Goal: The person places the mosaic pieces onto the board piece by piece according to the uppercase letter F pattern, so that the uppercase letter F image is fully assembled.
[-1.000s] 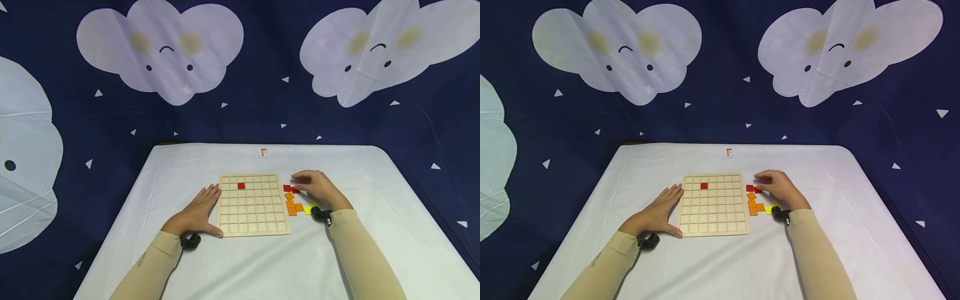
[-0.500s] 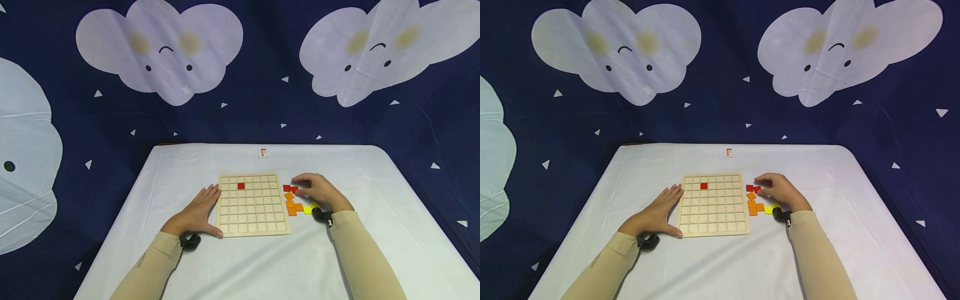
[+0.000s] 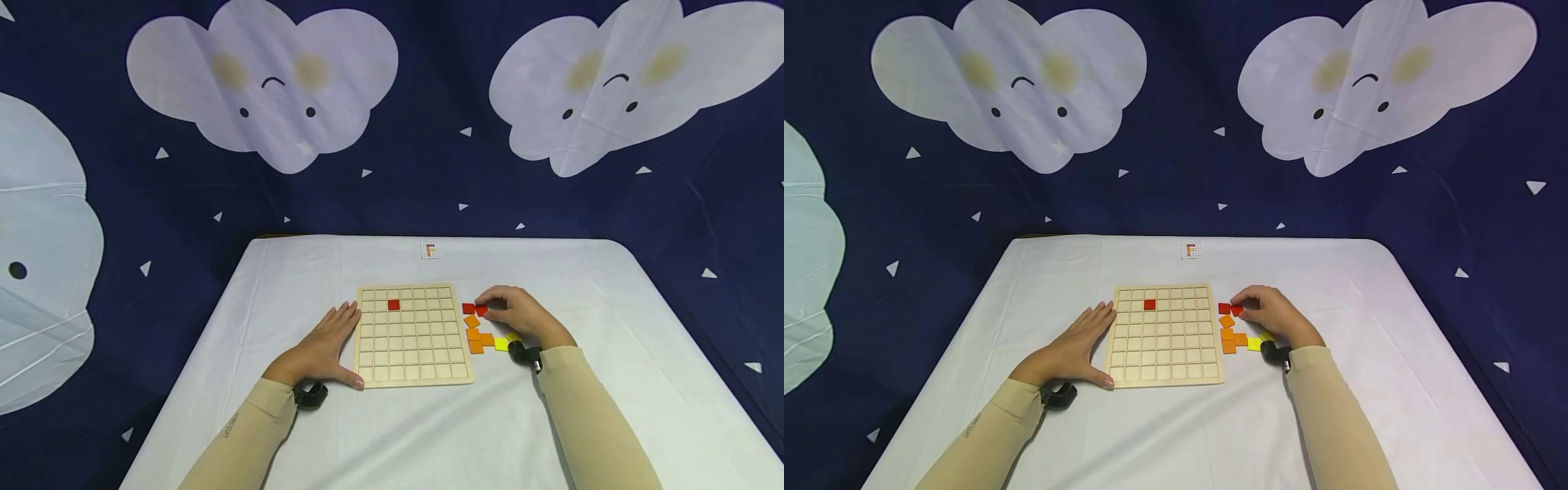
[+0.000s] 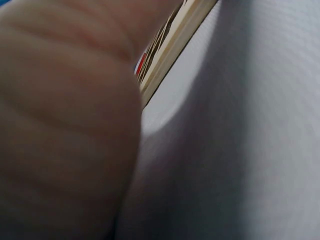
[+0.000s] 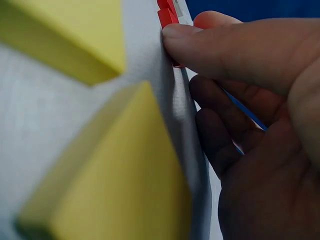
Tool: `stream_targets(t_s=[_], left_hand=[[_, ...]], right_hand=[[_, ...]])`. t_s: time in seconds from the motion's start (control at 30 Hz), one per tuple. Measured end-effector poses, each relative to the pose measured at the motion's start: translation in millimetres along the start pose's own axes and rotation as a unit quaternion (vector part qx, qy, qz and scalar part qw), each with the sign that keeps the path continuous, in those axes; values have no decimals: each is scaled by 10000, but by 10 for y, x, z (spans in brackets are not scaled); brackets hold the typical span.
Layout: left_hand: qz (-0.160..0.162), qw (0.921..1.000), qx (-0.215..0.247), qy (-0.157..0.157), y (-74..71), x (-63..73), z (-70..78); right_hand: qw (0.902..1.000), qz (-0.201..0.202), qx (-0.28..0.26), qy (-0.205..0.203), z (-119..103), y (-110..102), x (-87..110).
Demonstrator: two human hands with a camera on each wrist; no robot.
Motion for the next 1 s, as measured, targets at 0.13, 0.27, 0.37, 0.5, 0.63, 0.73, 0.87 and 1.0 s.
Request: stream_targets(t_s=[0.13, 0.27, 0.37, 0.5, 0.63, 0.73, 0.87, 1.0], left_hand=[[-19, 10000, -20, -35, 0, 2, -5], [-10, 10000, 4, -32, -9, 6, 0], [4, 10000, 6, -27, -12, 7, 5], [-24, 10000, -23, -53, -6, 10, 2], [-34, 10000, -24, -56, 2, 13, -2], [-10, 10000, 32, -43, -8, 20, -2], [-26, 10000, 57, -53, -17, 21, -1], [-62, 10000, 32, -53, -5, 12, 2]], right_hand=[[10000, -17, 43, -61, 6, 5, -4], [9999, -5, 60, -95, -1, 4, -5], [9999, 18, 128, -97, -7, -1, -9], [9998, 80, 167, -109, -22, -15, -11], [9997, 130, 155, -109, -40, -45, -26], [9996, 160, 171, -148, -63, -77, -58], [9994, 185, 224, -166, -101, -106, -100], [9994, 194, 240, -173, -160, -121, -121]])
Point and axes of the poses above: each hand's wrist, its own x-axis away from the middle knuckle, its own y-axis out of the palm, z = x × y, the point moved 5 cm from there along -x, towards the middle knuckle, and after that the axes turned 15 degrees about -z, right-handed, at the moved point
